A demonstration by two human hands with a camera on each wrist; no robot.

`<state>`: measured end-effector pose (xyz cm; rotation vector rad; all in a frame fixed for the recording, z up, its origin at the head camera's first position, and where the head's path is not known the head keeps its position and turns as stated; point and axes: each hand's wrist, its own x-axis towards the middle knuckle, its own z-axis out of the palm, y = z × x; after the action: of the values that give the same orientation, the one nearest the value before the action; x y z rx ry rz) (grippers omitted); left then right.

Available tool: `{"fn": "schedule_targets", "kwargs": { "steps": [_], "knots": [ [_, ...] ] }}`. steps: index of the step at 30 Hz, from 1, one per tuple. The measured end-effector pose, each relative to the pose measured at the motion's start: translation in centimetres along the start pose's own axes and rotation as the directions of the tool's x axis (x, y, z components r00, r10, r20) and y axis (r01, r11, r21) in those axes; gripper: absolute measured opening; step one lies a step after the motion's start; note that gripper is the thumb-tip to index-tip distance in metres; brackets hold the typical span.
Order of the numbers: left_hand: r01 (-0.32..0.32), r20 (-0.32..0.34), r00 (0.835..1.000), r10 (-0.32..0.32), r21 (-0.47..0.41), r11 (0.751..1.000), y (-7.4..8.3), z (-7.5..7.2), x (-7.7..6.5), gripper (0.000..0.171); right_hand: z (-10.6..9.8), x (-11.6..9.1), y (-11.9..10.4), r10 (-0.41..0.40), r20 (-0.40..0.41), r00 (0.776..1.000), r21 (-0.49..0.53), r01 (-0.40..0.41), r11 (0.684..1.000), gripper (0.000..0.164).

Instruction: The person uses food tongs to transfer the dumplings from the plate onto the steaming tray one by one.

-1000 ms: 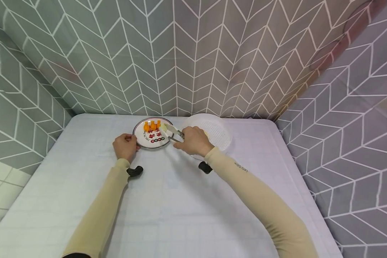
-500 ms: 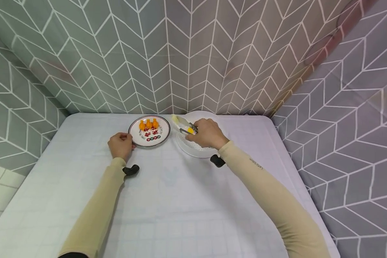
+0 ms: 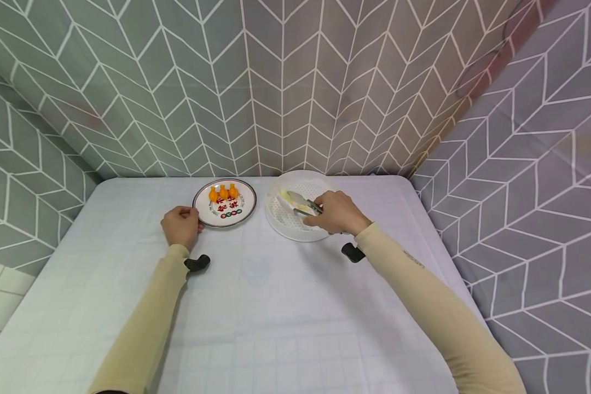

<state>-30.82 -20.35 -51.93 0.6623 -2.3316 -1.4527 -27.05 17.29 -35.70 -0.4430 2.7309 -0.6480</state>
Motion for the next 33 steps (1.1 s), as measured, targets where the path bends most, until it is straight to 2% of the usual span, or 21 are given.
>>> {"fn": "schedule_targets", "kwargs": {
  "steps": [6, 13, 23, 28, 33],
  "knots": [
    [-0.011, -0.002, 1.0, 0.011, -0.015, 1.0, 0.0, 0.1, 0.2, 0.028, 0.4, -0.6, 0.9, 0.021, 0.057, 0.998, 0.019, -0.022, 1.0, 0.037],
    [-0.009, -0.006, 1.0, 0.009, -0.02, 1.0, 0.1, 0.1, 0.1, 0.028, 1.0, -0.6, 1.4, 0.034, 0.11, 0.993, -0.004, -0.034, 0.999, 0.049],
    [0.004, -0.005, 1.0, -0.004, -0.006, 1.0, -0.1, 0.1, 0.1, 0.029, 1.3, 0.2, 1.3, 0.032, 0.122, 0.992, -0.039, -0.027, 0.999, 0.032],
    [0.004, 0.004, 1.0, -0.004, -0.016, 1.0, -0.2, 0.1, 0.1, 0.029, 1.5, 0.7, 1.4, 0.057, 0.143, 0.988, -0.051, -0.05, 0.997, 0.037],
    [-0.034, -0.013, 0.999, 0.033, -0.023, 0.999, -0.1, 0.1, 0.1, 0.029, 1.3, 0.9, 1.1, 0.078, 0.148, 0.986, -0.077, -0.067, 0.995, 0.04]
  ]
}}
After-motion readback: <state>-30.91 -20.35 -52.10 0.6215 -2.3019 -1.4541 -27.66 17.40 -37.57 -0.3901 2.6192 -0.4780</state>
